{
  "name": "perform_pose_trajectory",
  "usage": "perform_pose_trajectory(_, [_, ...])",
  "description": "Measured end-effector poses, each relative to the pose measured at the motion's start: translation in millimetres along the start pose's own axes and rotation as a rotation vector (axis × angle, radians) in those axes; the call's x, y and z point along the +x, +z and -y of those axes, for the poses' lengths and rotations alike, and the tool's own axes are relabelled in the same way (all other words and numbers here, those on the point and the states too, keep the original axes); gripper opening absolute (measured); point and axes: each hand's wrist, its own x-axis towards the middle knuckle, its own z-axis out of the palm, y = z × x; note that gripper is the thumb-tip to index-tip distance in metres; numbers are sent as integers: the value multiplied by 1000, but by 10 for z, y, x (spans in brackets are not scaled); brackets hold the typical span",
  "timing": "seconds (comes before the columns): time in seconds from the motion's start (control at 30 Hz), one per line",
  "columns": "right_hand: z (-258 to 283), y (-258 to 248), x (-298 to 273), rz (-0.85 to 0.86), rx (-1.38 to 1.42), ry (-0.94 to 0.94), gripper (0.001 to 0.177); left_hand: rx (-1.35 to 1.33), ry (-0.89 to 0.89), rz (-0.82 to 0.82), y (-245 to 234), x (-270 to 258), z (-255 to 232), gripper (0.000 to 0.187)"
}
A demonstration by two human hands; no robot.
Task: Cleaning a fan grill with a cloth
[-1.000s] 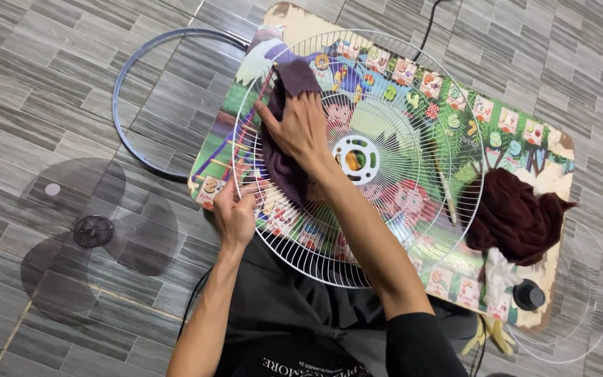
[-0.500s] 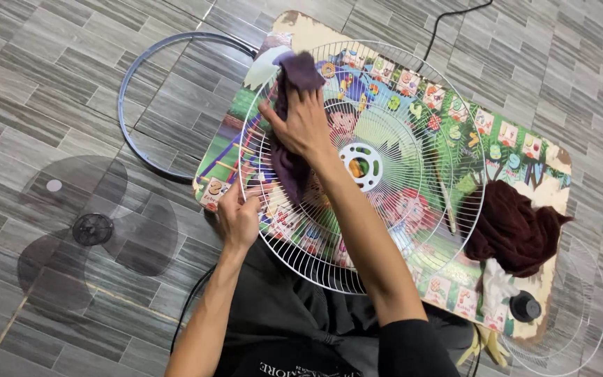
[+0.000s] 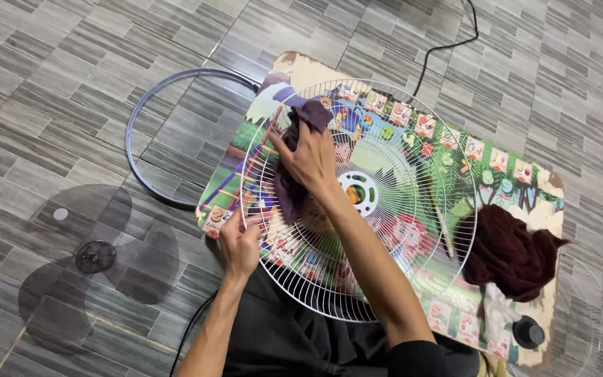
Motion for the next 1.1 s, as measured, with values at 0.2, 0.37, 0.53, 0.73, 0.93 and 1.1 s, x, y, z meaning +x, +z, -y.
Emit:
perform_pose_trajectory(0.2, [415,-327,155,136,96,28,94,11,-21,-7,-4,9,-40,48])
perform_pose_trajectory(0.37, [82,-53,-1,-37,97,-34,79,6,22,-24,-32,-20,-12,35])
perform_pose_trajectory(0.53, [144,-122,149,-234,121,-54,71,-13,147,-15,102,131,620,26])
perform_pose_trajectory(0.73, [-18,8,66,-89,-82,70,83,-7,204,-11,100,15,312,26])
perform_pose_trajectory(0.93, [79,-46,206,22,83,106,88,-106,140,-42,60,30,186,32])
perform_pose_trajectory(1.1, [-74,-65,35,-37,-61,84,85,-87,94,3,53,32,158,39])
